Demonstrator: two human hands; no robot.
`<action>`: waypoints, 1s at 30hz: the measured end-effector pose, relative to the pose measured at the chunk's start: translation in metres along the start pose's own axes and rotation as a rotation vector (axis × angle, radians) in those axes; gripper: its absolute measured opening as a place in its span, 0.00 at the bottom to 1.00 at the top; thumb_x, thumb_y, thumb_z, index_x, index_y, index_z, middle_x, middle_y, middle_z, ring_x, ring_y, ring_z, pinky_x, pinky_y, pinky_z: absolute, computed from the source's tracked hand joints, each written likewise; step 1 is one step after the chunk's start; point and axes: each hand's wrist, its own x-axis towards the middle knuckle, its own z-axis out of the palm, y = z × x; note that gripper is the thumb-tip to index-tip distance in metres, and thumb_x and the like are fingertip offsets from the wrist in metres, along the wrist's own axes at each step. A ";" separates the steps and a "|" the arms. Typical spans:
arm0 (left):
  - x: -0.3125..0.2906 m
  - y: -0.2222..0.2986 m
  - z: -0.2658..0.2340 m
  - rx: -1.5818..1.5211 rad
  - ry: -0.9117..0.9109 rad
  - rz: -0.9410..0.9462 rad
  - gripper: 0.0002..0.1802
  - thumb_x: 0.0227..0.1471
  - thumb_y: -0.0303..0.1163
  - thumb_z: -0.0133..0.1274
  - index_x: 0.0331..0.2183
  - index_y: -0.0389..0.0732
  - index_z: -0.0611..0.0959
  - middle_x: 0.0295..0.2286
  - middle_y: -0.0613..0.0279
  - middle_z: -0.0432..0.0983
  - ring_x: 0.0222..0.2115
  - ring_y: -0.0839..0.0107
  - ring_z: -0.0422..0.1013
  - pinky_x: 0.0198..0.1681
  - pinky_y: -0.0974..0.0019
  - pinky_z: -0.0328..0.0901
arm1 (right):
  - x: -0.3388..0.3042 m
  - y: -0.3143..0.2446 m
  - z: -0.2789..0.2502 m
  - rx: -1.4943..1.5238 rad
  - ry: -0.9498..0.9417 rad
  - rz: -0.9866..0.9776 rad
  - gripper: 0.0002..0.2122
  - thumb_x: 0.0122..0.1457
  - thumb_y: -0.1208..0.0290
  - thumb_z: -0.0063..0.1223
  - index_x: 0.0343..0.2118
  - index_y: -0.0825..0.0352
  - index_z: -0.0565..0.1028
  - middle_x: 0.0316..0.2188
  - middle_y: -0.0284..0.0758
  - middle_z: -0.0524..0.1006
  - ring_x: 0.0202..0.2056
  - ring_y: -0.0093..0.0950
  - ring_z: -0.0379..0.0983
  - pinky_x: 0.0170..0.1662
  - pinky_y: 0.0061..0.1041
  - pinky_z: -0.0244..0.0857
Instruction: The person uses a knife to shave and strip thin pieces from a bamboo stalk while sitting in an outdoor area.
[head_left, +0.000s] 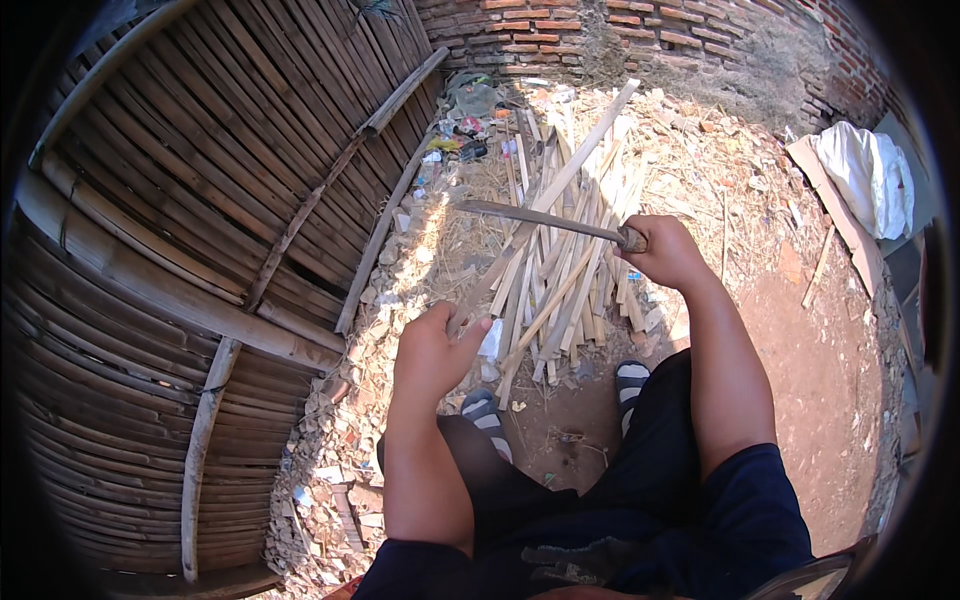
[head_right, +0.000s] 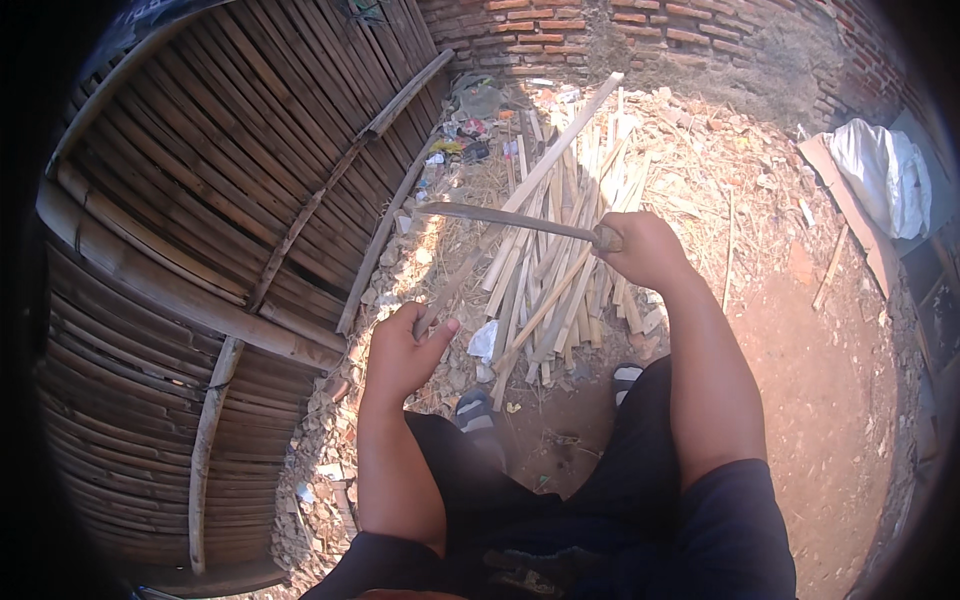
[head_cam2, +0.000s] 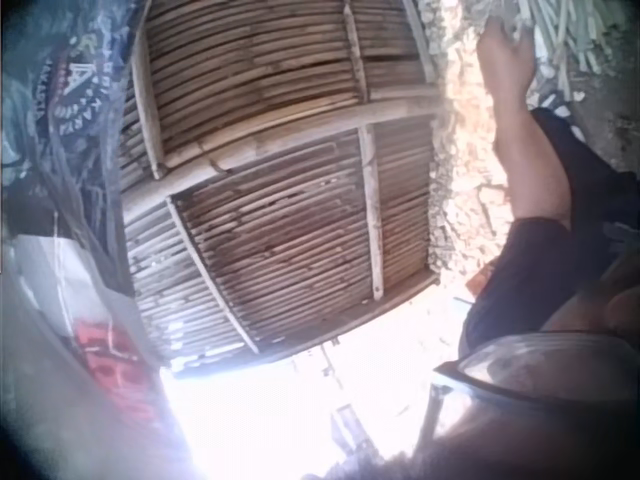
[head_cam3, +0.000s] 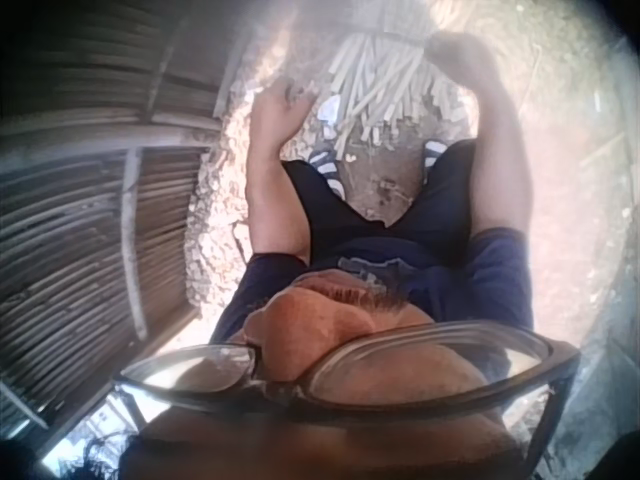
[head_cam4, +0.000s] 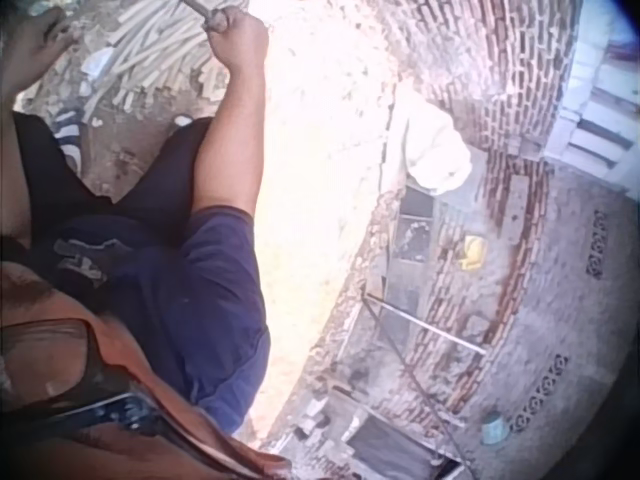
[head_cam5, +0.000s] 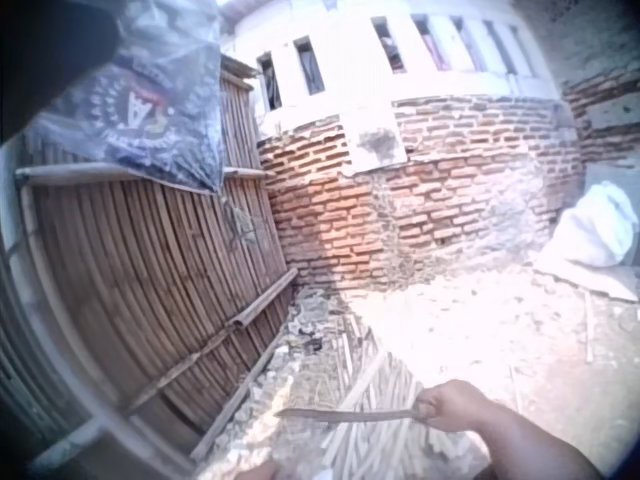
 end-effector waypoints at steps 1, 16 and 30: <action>-0.001 0.000 0.000 -0.008 -0.004 0.000 0.25 0.54 0.48 0.71 0.36 0.33 0.85 0.20 0.56 0.76 0.21 0.67 0.72 0.28 0.59 0.67 | 0.001 -0.002 0.002 -0.029 -0.019 -0.035 0.13 0.56 0.61 0.70 0.40 0.60 0.84 0.32 0.45 0.83 0.38 0.47 0.81 0.43 0.44 0.74; 0.000 0.006 -0.003 -0.003 -0.044 -0.065 0.26 0.53 0.49 0.71 0.37 0.33 0.85 0.20 0.57 0.76 0.21 0.65 0.73 0.28 0.59 0.66 | 0.002 0.011 -0.001 0.076 -0.013 0.084 0.12 0.57 0.62 0.70 0.41 0.61 0.84 0.33 0.45 0.84 0.38 0.46 0.81 0.42 0.43 0.73; -0.001 0.008 -0.008 0.019 -0.027 -0.075 0.27 0.54 0.51 0.71 0.35 0.33 0.84 0.19 0.56 0.76 0.21 0.66 0.73 0.28 0.59 0.66 | 0.004 0.013 0.010 0.092 0.136 0.119 0.13 0.56 0.61 0.73 0.35 0.65 0.82 0.26 0.44 0.81 0.31 0.45 0.78 0.37 0.40 0.70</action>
